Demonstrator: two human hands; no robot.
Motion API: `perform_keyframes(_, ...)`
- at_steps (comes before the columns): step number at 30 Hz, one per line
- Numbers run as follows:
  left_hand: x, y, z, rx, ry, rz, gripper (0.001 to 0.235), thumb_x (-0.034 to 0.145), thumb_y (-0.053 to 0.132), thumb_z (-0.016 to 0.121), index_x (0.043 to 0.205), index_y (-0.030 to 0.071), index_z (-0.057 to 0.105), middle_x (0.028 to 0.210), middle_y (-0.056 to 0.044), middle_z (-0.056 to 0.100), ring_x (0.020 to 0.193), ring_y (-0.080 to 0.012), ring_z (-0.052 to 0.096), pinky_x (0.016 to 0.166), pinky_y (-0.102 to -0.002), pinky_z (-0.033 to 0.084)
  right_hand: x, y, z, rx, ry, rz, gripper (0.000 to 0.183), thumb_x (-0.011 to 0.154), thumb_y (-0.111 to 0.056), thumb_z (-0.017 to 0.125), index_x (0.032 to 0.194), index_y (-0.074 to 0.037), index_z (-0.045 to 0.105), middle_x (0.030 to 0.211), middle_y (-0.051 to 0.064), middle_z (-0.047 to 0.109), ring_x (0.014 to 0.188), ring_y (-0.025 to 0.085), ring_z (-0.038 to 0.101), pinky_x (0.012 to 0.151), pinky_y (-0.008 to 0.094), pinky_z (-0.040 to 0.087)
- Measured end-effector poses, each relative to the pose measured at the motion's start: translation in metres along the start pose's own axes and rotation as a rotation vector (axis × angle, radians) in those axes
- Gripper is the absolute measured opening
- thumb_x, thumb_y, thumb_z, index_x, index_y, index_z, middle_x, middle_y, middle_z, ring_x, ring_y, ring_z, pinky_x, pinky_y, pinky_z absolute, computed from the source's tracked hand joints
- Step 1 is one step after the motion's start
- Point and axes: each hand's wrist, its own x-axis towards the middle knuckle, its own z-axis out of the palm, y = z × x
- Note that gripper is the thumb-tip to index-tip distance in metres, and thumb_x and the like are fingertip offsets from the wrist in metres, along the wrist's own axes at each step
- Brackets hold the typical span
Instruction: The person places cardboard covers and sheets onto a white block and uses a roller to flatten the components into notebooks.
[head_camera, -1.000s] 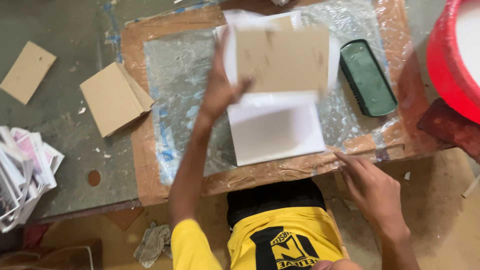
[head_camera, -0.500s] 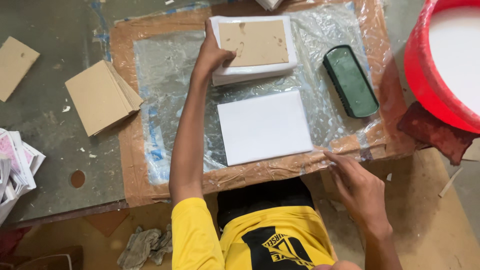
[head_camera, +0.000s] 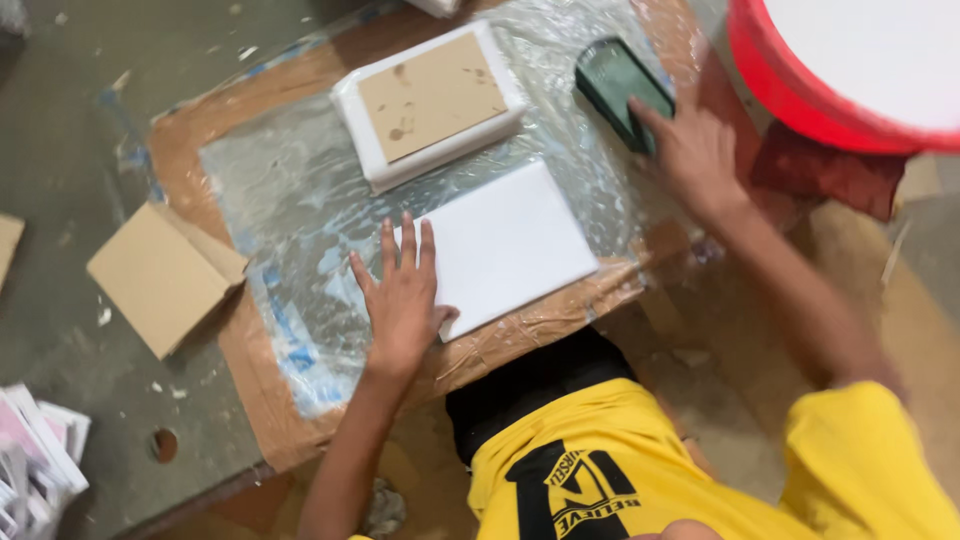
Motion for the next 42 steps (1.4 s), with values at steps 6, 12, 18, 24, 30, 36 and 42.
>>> perform_keyframes(6, 0.006, -0.022, 0.021, -0.213, -0.002, 0.054, 0.121, 0.063, 0.050, 0.088, 0.157, 0.007, 0.024, 0.168, -0.008, 0.019, 0.155, -0.0308, 0.013, 0.117, -0.073, 0.009, -0.033, 0.027, 0.014, -0.104, -0.105, 0.275, 0.073, 0.088, -0.063, 0.074, 0.153, -0.036, 0.054, 0.106, 0.020, 0.065, 0.086, 0.035, 0.068, 0.069, 0.049, 0.054)
perform_keyframes(12, 0.010, -0.021, 0.033, -0.233, 0.015, 0.049, 0.120, 0.063, 0.048, 0.087, 0.158, 0.006, 0.025, 0.168, -0.009, 0.021, 0.156, -0.0303, 0.014, 0.119, -0.070, 0.011, 0.010, -0.035, 0.042, 0.059, -0.273, 0.538, 0.085, 0.092, -0.069, 0.065, 0.159, -0.022, 0.043, 0.103, 0.027, 0.061, 0.075, 0.032, 0.066, 0.061, 0.047, 0.052)
perform_keyframes(18, 0.003, -0.022, 0.030, -0.295, 0.025, 0.003, 0.120, 0.060, 0.047, 0.088, 0.158, 0.010, 0.029, 0.167, -0.005, 0.025, 0.155, -0.0288, 0.015, 0.120, -0.069, 0.010, 0.015, -0.067, 0.071, 0.131, 0.201, 0.024, 0.069, 0.094, -0.050, 0.079, 0.151, -0.017, 0.058, 0.102, 0.020, 0.059, 0.085, 0.032, 0.063, 0.065, 0.045, 0.052)
perform_keyframes(24, -0.006, -0.031, 0.040, -0.378, 0.122, 0.052, 0.113, 0.066, 0.048, 0.087, 0.158, 0.012, 0.032, 0.168, -0.004, 0.026, 0.156, -0.0326, 0.013, 0.118, -0.071, 0.010, -0.022, 0.021, 0.039, -0.049, 0.179, 0.243, 0.055, 0.084, -0.044, 0.079, 0.135, -0.027, 0.066, 0.108, 0.020, 0.060, 0.093, 0.038, 0.065, 0.078, 0.052, 0.055)
perform_keyframes(30, 0.001, -0.032, 0.048, -0.386, 0.108, 0.040, 0.120, 0.059, 0.049, 0.088, 0.158, 0.013, 0.031, 0.167, -0.001, 0.025, 0.155, -0.0300, 0.013, 0.120, -0.071, 0.008, -0.044, -0.081, 0.008, 0.238, -0.040, 0.129, 0.083, 0.097, -0.058, 0.075, 0.163, -0.035, 0.032, 0.112, 0.029, 0.059, 0.084, 0.042, 0.068, 0.062, 0.052, 0.058)
perform_keyframes(36, 0.001, -0.031, 0.048, -0.325, 0.119, 0.062, 0.119, 0.062, 0.051, 0.088, 0.159, 0.010, 0.032, 0.167, -0.004, 0.026, 0.156, -0.0324, 0.011, 0.119, -0.074, 0.006, -0.090, -0.187, 0.037, 0.177, -0.310, -0.143, 0.098, 0.084, -0.060, 0.071, 0.160, -0.048, 0.011, 0.118, 0.032, 0.058, 0.067, 0.041, 0.068, 0.051, 0.049, 0.059)
perform_keyframes(42, -0.001, 0.012, 0.043, 0.165, -0.080, -0.062, 0.069, 0.083, 0.051, 0.074, 0.131, 0.004, 0.057, 0.169, -0.014, 0.022, 0.157, -0.0372, 0.008, 0.116, -0.072, 0.012, -0.086, -0.052, 0.003, -0.116, -0.158, 0.103, 0.077, 0.098, -0.057, 0.072, 0.163, -0.036, 0.035, 0.099, 0.026, 0.066, 0.073, 0.037, 0.066, 0.059, 0.049, 0.052)
